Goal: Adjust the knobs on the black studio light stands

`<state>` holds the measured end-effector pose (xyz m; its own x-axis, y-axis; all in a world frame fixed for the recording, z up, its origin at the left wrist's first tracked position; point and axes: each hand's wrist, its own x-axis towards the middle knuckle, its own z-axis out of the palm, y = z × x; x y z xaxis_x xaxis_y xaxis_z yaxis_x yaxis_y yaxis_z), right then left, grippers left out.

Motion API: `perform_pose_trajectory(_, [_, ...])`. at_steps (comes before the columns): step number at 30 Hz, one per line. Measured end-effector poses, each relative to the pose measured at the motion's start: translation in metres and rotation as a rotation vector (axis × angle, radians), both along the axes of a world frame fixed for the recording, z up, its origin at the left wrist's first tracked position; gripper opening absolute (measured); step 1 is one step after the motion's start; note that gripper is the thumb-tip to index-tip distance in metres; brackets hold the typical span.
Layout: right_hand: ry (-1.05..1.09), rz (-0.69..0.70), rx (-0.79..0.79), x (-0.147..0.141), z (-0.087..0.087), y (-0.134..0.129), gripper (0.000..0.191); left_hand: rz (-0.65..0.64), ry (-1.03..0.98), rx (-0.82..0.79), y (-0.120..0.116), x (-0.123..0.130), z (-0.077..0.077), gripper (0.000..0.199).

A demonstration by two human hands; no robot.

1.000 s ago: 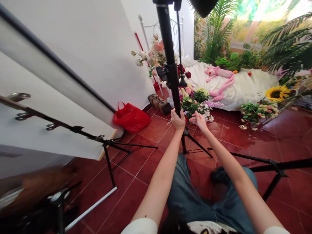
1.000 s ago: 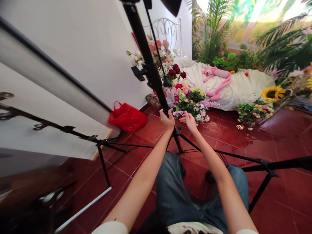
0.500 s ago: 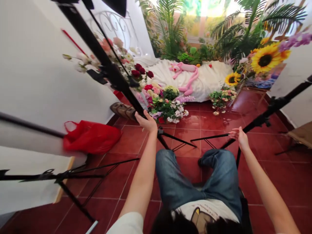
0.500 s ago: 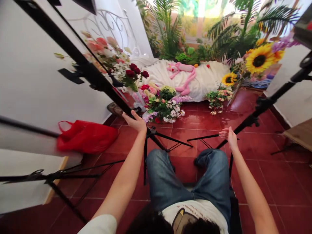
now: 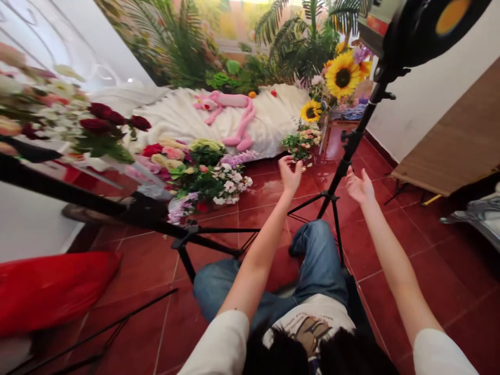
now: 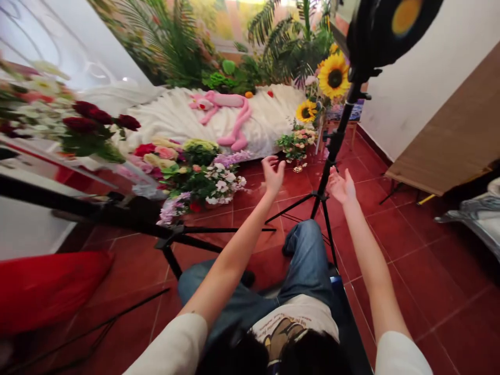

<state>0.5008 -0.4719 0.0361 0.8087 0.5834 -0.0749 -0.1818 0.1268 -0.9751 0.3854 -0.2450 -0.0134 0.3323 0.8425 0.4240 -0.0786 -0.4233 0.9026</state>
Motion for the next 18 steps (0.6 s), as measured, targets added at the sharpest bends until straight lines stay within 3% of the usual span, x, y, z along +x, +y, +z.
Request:
perform_pose_trajectory(2, [0.004, 0.011, 0.042, 0.004, 0.002, 0.005, 0.052, -0.269, -0.031, 0.034, -0.033, 0.055, 0.017, 0.037])
perform_pose_trajectory(4, [0.029, 0.028, 0.093, 0.008, 0.0, 0.009, 0.048, -0.45, -0.055, 0.006, -0.062, 0.098, 0.029, 0.046])
perform_pose_trajectory(7, [0.046, 0.043, 0.156, 0.013, -0.004, 0.013, 0.044, -0.641, 0.013, -0.102, -0.088, 0.136, 0.032, 0.046])
perform_pose_trajectory(10, [0.073, 0.058, 0.182, 0.016, -0.006, 0.015, 0.044, -0.669, 0.034, -0.117, -0.092, 0.147, 0.026, 0.036])
perform_pose_trajectory(18, [0.349, 0.08, 0.225, 0.02, -0.001, 0.024, 0.037, -0.646, 0.071, -0.067, -0.086, 0.138, 0.02, 0.029])
